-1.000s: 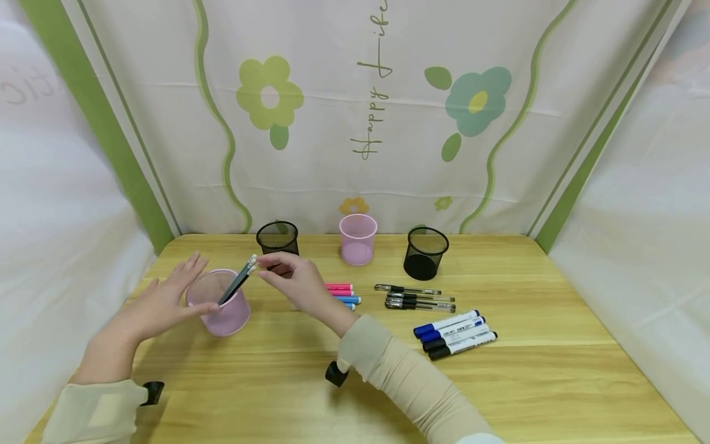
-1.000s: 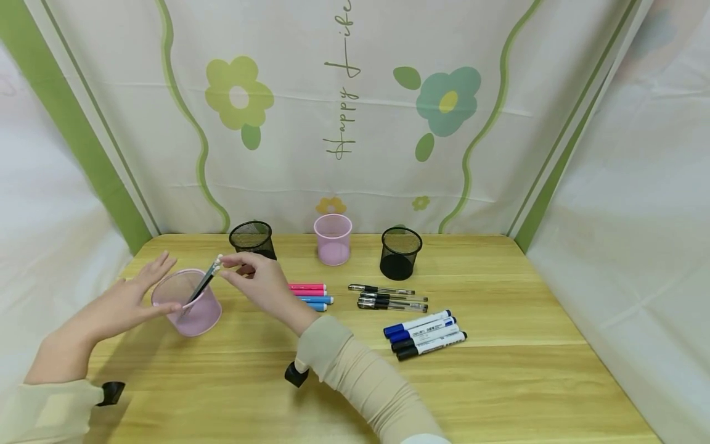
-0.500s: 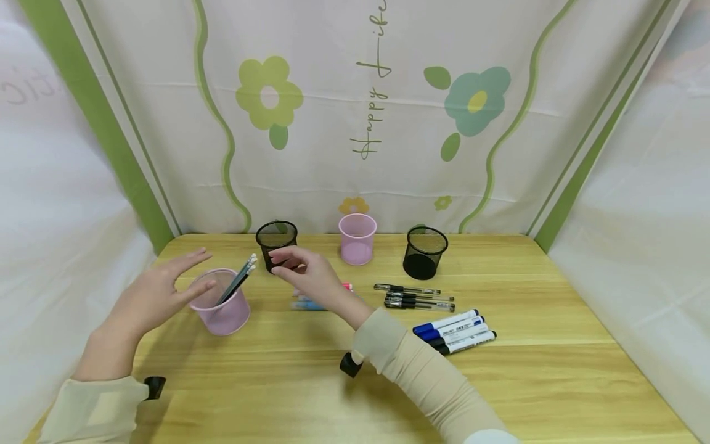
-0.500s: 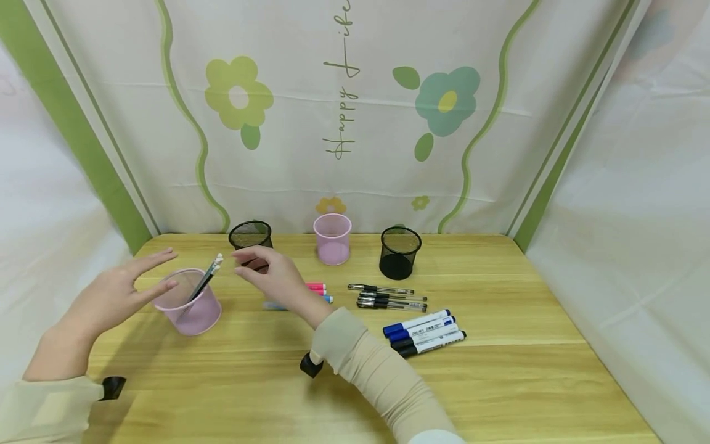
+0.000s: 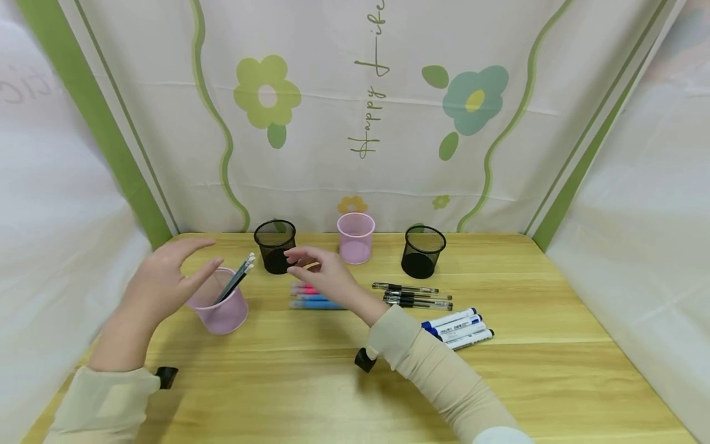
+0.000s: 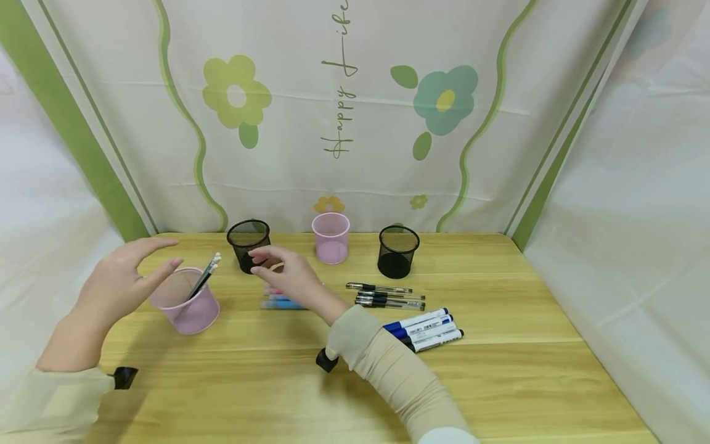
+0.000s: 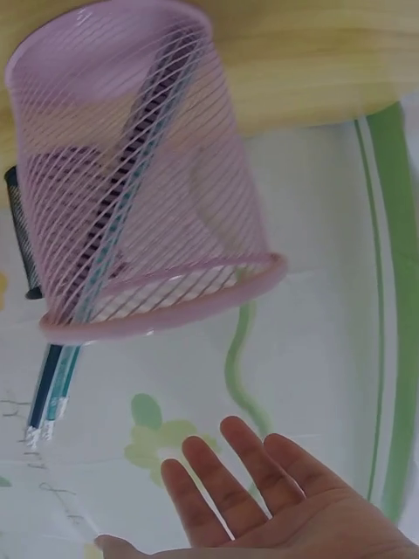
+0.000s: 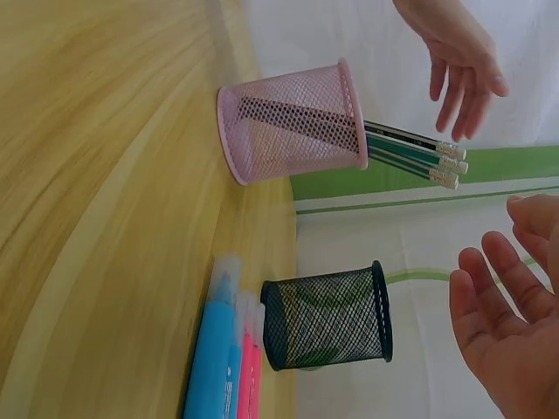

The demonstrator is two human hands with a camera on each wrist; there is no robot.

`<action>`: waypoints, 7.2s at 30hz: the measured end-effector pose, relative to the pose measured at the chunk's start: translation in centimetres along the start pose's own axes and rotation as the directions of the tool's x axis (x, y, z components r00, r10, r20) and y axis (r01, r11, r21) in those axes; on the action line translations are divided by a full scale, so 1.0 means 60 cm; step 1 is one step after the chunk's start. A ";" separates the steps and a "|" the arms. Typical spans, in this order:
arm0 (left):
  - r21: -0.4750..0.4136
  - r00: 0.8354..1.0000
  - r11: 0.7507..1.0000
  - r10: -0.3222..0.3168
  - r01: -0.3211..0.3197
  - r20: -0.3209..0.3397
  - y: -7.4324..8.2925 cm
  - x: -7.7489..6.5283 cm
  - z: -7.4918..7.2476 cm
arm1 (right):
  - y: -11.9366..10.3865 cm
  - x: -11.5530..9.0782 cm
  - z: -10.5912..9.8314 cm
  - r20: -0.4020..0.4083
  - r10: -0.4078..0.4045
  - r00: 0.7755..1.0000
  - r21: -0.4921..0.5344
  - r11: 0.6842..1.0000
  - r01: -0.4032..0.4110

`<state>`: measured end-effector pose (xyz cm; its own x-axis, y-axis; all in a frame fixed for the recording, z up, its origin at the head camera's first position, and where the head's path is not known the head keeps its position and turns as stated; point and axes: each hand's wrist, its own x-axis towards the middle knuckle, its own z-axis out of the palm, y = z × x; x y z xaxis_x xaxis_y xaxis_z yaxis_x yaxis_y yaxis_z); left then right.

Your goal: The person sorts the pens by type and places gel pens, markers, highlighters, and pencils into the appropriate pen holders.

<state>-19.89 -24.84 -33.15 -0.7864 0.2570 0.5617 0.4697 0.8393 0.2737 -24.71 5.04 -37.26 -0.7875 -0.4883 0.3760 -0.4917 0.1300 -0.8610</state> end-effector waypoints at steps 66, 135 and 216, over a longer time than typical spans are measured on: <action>0.166 0.942 0.949 -0.295 0.269 0.157 0.117 0.112 0.238 | 0.074 -0.043 -0.056 0.225 0.081 0.971 -0.389 0.921 0.014; 0.013 0.706 0.723 -0.677 0.690 0.209 0.038 0.139 0.257 | 0.073 -0.027 -0.010 0.328 0.304 0.895 -0.802 0.591 0.093; 0.049 0.695 0.718 -0.687 0.694 0.214 0.036 0.143 0.261 | 0.043 0.108 -0.078 -0.268 0.145 0.952 -0.027 0.987 -0.158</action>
<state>-31.92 -13.31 -39.97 -0.9547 -0.2954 0.0352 -0.2287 0.8046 0.5480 -32.82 6.22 -35.43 -0.9210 -0.2151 0.3248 -0.3708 0.2284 -0.9002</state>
